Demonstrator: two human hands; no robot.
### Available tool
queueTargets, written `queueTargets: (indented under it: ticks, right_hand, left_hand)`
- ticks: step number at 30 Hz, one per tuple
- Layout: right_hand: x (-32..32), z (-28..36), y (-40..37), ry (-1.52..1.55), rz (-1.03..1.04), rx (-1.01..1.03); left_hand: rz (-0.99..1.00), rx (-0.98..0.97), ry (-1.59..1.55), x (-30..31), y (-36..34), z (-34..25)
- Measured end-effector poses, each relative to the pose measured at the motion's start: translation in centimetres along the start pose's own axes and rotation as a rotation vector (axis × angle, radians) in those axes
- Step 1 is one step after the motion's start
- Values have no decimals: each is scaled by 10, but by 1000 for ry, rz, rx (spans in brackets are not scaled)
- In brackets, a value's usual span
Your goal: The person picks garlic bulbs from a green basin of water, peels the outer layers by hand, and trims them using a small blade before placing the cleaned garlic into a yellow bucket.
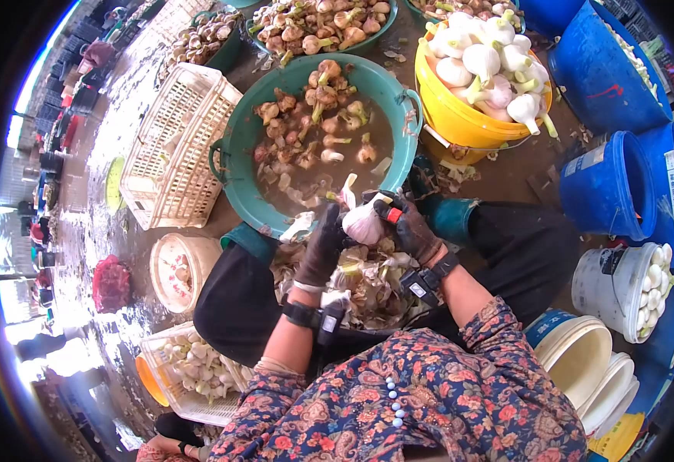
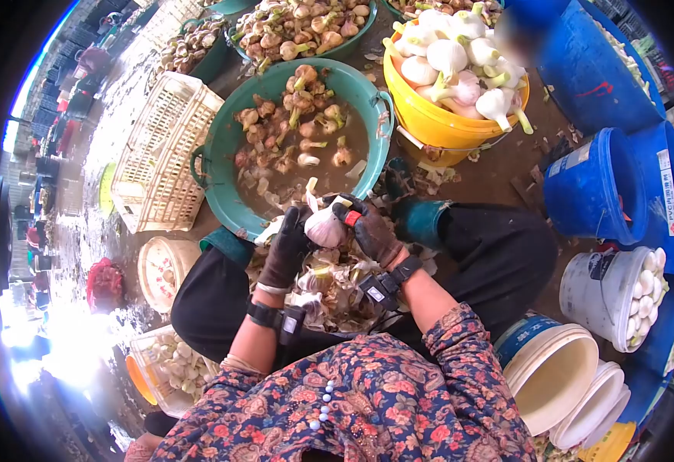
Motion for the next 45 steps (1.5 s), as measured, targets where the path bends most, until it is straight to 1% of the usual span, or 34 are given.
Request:
queueTargets:
  ticks: [1, 2, 4, 5, 6, 7, 8, 9, 10, 11, 12, 13, 14, 15, 17, 19, 20, 21, 22, 23, 25, 26, 27, 29, 30, 32, 33, 35, 36, 39, 40, 41, 43, 45]
  right_hand:
    - [-1, -1, 0, -9, 31, -9]
    - [1, -13, 2, 13, 17, -73]
    - [0, -15, 3, -33, 24, -45]
    - [0, -13, 2, -79, 25, -15]
    - [7, -16, 3, -25, -49, -72]
    - [13, -20, 5, -26, -55, -71]
    - [32, -21, 14, 41, -162, -43]
    - [52, -23, 21, 109, -269, -17]
    - [75, -22, 26, 22, -381, -26]
    - [78, -17, 28, 23, -381, -25]
    - [78, -7, 32, 62, -352, 30]
    - [73, 1, 29, 100, -323, 77]
    - [59, 6, 24, 73, -267, 26]
    - [50, 18, 21, 75, -259, 30]
    - [9, 45, 7, -205, -56, 222]
    - [1, 39, 4, -232, -36, 205]
    - [-2, 33, 5, -250, -15, 181]
    - [-3, 26, 4, -268, 3, 154]
    - [-4, 29, 3, -206, -13, 204]
    - [-1, 27, 3, -207, -20, 206]
    - [8, 21, 2, -286, -77, 211]
    - [9, 14, 3, -238, -75, 156]
    - [10, 11, 3, -238, -74, 154]
    - [9, 7, 3, -218, -79, 122]
    - [10, 8, 5, -217, -81, 122]
    - [35, -3, 11, 26, -294, -84]
    - [37, -1, 13, 29, -296, -84]
    - [26, 9, 13, 12, -201, -87]
    - [28, 0, 14, -18, -209, -107]
    - [39, -10, 16, 22, -271, -107]
    - [38, -10, 16, 15, -262, -113]
    - [37, -12, 15, 21, -266, -113]
    - [31, -2, 12, -96, -244, -20]
    - [25, -7, 10, -50, -212, -63]
  left_hand:
    - [157, -146, 193, -12, -3, -18]
    - [153, -145, 192, -6, 1, -10]
    - [48, 352, -86, 13, 7, 47]
    - [52, 355, -83, 14, 5, 49]
    - [-15, 309, -42, 22, 6, 48]
    - [-82, 263, -3, 28, 5, 42]
    - [-37, 245, 89, 25, -1, 28]
    - [45, 201, 48, 13, -13, 10]
    - [174, 145, 178, 3, -31, -2]
    - [300, 84, 308, -6, -45, -8]
    - [583, 116, 600, -11, -61, 13]
    - [644, 216, 693, -14, -68, 12]
    - [496, 105, 664, -7, -57, 6]
    - [351, -15, 637, 1, -43, -3]
    - [-7, 131, 576, 28, -14, -9]
    - [-125, -161, 446, 16, 6, -44]
    - [-128, -163, 446, 14, 10, -44]
    - [-29, -185, 511, 2, 12, -41]
    - [74, -209, 574, -10, 12, -37]
    - [82, -210, 572, -12, 13, -35]
    - [142, -222, 672, -16, 12, -27]
    - [150, -238, 716, -18, 12, -24]
    - [149, -236, 716, -18, 11, -22]
    - [139, -331, 860, -18, 4, -25]
    - [141, -332, 860, -16, -1, -26]
    - [237, -199, 805, -14, -16, -14]
    - [240, -197, 808, -13, -18, -10]
    - [17, 18, 487, 9, -15, -1]
    - [13, -107, 551, 8, -11, -11]
    - [58, -148, 593, -1, -11, -28]
    - [57, -217, 628, -2, -11, -31]
    - [62, -216, 633, -1, -10, -29]
    - [83, -237, 542, -7, -9, -30]
    - [74, -205, 557, -10, -9, -30]
Point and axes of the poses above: each hand's wrist, its own y-axis towards the middle knuckle, its own x-axis out of the back of the hand, z = x × y, the point moved 10 cm from there along y, towards the middle knuckle, and after that the axes turned 12 degrees about -z, right-handed, at the moved point
